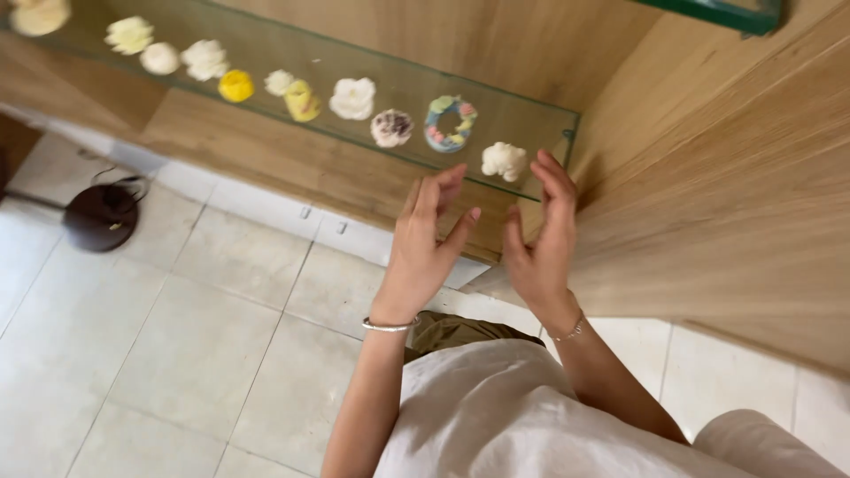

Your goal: Organize various shaped candles by moving them from a display shelf to a wooden workspace table.

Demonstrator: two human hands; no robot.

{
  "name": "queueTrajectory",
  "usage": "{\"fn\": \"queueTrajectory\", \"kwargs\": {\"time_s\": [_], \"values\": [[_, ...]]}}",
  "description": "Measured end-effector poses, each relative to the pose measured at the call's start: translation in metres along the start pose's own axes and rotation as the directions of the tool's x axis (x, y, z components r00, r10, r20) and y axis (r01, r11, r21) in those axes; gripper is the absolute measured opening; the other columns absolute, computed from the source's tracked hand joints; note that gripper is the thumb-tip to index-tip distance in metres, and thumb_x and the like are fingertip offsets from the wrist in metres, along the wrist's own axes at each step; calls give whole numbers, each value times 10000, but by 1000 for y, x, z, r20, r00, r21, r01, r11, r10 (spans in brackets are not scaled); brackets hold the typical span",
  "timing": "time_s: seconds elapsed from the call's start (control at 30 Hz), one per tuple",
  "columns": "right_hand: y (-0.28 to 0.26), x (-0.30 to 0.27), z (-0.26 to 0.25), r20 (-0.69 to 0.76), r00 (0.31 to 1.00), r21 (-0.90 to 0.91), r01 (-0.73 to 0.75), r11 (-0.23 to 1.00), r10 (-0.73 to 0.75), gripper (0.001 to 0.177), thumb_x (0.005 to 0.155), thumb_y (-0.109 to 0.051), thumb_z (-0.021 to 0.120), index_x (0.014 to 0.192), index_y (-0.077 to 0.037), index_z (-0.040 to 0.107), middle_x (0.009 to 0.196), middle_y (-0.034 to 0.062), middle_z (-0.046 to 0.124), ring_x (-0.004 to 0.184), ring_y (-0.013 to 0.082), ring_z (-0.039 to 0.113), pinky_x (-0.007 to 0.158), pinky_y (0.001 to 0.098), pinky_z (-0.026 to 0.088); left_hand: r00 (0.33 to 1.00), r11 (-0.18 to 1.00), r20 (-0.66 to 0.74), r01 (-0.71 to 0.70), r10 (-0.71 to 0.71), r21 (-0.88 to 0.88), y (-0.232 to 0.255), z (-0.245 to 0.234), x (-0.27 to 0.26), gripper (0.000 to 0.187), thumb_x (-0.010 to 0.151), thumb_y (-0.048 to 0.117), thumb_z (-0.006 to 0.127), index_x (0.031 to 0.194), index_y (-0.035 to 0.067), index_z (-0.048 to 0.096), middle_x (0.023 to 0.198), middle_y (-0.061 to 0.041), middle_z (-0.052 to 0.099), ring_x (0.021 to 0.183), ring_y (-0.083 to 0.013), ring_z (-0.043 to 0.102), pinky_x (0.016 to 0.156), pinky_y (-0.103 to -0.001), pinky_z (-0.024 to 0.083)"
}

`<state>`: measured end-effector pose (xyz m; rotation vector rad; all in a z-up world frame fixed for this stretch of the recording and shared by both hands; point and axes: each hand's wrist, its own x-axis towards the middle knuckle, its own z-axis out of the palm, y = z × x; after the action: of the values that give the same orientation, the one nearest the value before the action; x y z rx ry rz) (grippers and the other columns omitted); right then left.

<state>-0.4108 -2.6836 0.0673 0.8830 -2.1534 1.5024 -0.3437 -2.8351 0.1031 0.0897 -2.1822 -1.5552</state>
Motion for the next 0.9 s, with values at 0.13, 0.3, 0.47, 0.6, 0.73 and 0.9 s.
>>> {"fn": "queueTrajectory", "kwargs": {"time_s": [0.13, 0.3, 0.47, 0.6, 0.73, 0.9], "values": [[26, 6, 14, -25, 986, 55, -166, 985, 168, 629, 987, 98, 554, 1564, -22, 332, 1665, 185, 335, 1579, 300, 316, 1304, 437, 277, 983, 983, 138, -137, 120, 123, -21, 9, 39, 557, 927, 47, 711, 1441, 39, 494, 1390, -183, 581, 1275, -399, 586, 1023, -451, 510], [34, 14, 27, -13, 948, -32, -319, 947, 319, 652, 998, 16, 505, 1605, 2, 269, 1673, 201, 328, 1558, 340, 337, 1267, 417, 291, 931, 956, 271, -279, 245, 91, -37, 18, 72, 664, 867, 10, 699, 1480, 52, 446, 1476, -200, 518, 1330, -422, 519, 1053, -461, 485], [21, 18, 37, -107, 912, -129, -407, 904, 396, 528, 1016, -17, 506, 1534, -17, 402, 1555, 213, 486, 1427, 342, 505, 1165, 389, 406, 878, 950, 392, -311, 275, 30, -59, 22, 84, 651, 829, -26, 689, 1442, 73, 496, 1442, -181, 540, 1315, -405, 535, 1063, -462, 482], [11, 24, 53, -186, 878, -134, -468, 874, 441, 447, 1035, -26, 493, 1482, -38, 490, 1433, 197, 594, 1306, 318, 629, 1071, 363, 502, 865, 957, 423, -288, 272, -26, -66, 14, 92, 554, 862, -55, 667, 1388, 86, 568, 1351, -158, 613, 1235, -387, 598, 1020, -459, 508], [2, 23, 66, -227, 875, -155, -466, 871, 428, 461, 1023, 1, 483, 1483, -27, 487, 1439, 207, 581, 1308, 329, 614, 1071, 369, 494, 855, 965, 453, -256, 252, -52, -78, 7, 98, 509, 873, -56, 654, 1353, 104, 596, 1288, -152, 646, 1177, -377, 635, 944, -456, 536], [-12, 12, 79, -290, 865, -214, -476, 853, 410, 505, 984, 13, 536, 1485, -24, 483, 1442, 203, 578, 1323, 340, 589, 1086, 380, 474, 814, 945, 495, -324, 306, -51, -87, -5, 99, 480, 889, -22, 689, 1342, 98, 588, 1194, -172, 667, 1090, -401, 663, 875, -470, 544]]}}
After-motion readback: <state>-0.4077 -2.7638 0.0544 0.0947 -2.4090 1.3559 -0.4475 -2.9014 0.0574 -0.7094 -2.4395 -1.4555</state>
